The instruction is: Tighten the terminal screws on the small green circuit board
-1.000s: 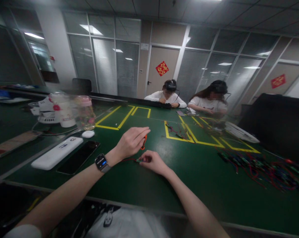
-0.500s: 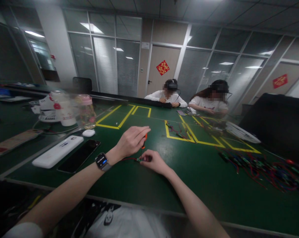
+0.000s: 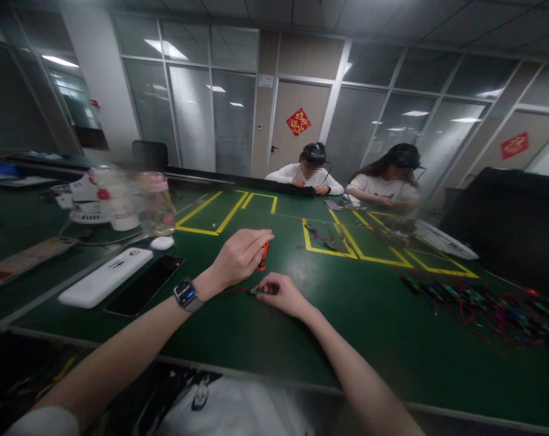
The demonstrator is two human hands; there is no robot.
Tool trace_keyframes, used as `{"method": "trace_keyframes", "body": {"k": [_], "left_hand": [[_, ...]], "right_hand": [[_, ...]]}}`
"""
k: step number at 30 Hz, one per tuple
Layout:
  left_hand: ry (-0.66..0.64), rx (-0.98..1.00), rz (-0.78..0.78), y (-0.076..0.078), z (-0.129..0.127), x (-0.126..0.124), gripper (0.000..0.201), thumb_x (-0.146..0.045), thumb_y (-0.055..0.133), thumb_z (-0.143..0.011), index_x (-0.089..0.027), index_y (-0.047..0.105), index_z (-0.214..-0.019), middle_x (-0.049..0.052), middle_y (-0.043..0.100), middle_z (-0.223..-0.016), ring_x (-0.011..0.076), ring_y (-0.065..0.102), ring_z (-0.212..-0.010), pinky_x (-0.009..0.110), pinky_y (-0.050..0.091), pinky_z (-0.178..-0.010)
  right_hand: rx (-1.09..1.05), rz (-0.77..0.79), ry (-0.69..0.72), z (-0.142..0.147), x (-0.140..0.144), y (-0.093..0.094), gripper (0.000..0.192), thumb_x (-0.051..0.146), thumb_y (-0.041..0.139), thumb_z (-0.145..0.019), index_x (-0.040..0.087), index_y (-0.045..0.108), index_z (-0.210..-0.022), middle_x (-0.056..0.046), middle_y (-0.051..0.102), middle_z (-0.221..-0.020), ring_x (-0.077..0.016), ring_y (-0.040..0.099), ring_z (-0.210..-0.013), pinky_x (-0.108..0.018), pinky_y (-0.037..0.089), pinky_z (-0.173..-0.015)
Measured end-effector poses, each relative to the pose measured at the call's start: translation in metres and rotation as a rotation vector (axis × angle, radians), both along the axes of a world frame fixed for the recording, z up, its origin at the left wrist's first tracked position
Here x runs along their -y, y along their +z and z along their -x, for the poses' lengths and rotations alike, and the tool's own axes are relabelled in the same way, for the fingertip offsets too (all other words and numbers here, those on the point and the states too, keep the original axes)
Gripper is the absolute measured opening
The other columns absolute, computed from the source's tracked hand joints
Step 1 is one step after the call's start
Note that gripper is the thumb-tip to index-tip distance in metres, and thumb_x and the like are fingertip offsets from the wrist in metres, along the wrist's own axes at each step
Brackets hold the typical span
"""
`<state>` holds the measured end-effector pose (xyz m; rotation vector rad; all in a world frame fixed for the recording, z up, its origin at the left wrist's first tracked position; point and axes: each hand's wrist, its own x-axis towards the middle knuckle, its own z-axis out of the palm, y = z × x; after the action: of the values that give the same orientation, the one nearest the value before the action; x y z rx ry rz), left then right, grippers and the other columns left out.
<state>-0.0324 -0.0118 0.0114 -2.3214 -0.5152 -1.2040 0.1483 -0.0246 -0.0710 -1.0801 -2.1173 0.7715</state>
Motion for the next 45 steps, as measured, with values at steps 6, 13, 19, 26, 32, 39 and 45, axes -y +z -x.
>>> {"method": "trace_keyframes", "body": {"k": [6, 13, 19, 26, 32, 39, 45], "left_hand": [[-0.017, 0.036, 0.017, -0.0008, 0.0001, 0.0007, 0.030, -0.025, 0.049, -0.093, -0.012, 0.054, -0.120, 0.011, 0.065, -0.102, 0.0208, 0.061, -0.091, 0.035, 0.051, -0.080], [-0.011, 0.035, 0.023, 0.0002, -0.0001, 0.0020, 0.027, -0.025, 0.044, -0.095, -0.011, 0.057, -0.114, 0.013, 0.065, -0.104, 0.0221, 0.061, -0.093, 0.036, 0.051, -0.080], [-0.047, 0.027, 0.045, -0.0008, -0.0011, 0.0024, 0.034, -0.018, 0.042, -0.094, -0.010, 0.048, -0.127, 0.013, 0.065, -0.112, 0.0208, 0.060, -0.099, 0.036, 0.051, -0.086], [-0.002, 0.038, 0.011, -0.0022, 0.0002, 0.0008, 0.027, -0.035, 0.051, -0.093, -0.014, 0.058, -0.108, 0.010, 0.065, -0.094, 0.0210, 0.061, -0.086, 0.035, 0.051, -0.076], [-0.055, 0.046, 0.021, -0.0019, -0.0014, 0.0002, 0.030, -0.015, 0.041, -0.093, -0.010, 0.052, -0.121, 0.013, 0.063, -0.114, 0.0217, 0.059, -0.103, 0.037, 0.050, -0.089], [-0.006, 0.050, 0.016, -0.0037, 0.0000, -0.0021, 0.030, -0.032, 0.050, -0.093, -0.012, 0.054, -0.115, 0.010, 0.064, -0.097, 0.0210, 0.059, -0.086, 0.035, 0.051, -0.075], [-0.012, 0.049, 0.053, -0.0017, -0.0008, 0.0003, 0.027, -0.023, 0.041, -0.095, -0.011, 0.055, -0.116, 0.012, 0.064, -0.105, 0.0221, 0.060, -0.096, 0.038, 0.051, -0.084]], "right_hand": [[0.004, -0.025, 0.012, -0.0003, 0.0025, 0.0025, 0.012, 0.018, 0.069, -0.075, 0.016, 0.071, -0.086, 0.001, 0.057, -0.070, -0.0120, 0.049, -0.062, -0.024, 0.038, -0.059], [0.018, -0.036, 0.002, 0.0002, 0.0033, 0.0032, 0.011, 0.017, 0.069, -0.075, 0.017, 0.071, -0.086, 0.001, 0.057, -0.070, -0.0124, 0.050, -0.063, -0.024, 0.038, -0.060], [0.021, -0.037, 0.005, 0.0000, 0.0028, 0.0031, 0.011, 0.019, 0.070, -0.075, 0.017, 0.071, -0.086, 0.001, 0.057, -0.070, -0.0125, 0.050, -0.063, -0.024, 0.039, -0.060], [0.022, -0.028, 0.010, 0.0003, 0.0038, 0.0048, 0.011, 0.018, 0.069, -0.075, 0.017, 0.071, -0.086, 0.001, 0.057, -0.070, -0.0122, 0.050, -0.063, -0.024, 0.038, -0.060], [0.022, -0.019, -0.003, 0.0007, 0.0025, 0.0032, 0.012, 0.017, 0.070, -0.074, 0.015, 0.071, -0.086, 0.001, 0.058, -0.069, -0.0128, 0.051, -0.064, -0.024, 0.038, -0.060], [0.023, -0.013, 0.005, 0.0002, 0.0030, 0.0043, 0.011, 0.019, 0.069, -0.075, 0.017, 0.071, -0.086, 0.001, 0.058, -0.070, -0.0126, 0.051, -0.063, -0.024, 0.039, -0.060], [0.026, -0.026, -0.001, -0.0006, 0.0019, 0.0024, 0.010, 0.021, 0.070, -0.075, 0.017, 0.070, -0.084, 0.001, 0.057, -0.069, -0.0125, 0.050, -0.063, -0.024, 0.039, -0.060]]}}
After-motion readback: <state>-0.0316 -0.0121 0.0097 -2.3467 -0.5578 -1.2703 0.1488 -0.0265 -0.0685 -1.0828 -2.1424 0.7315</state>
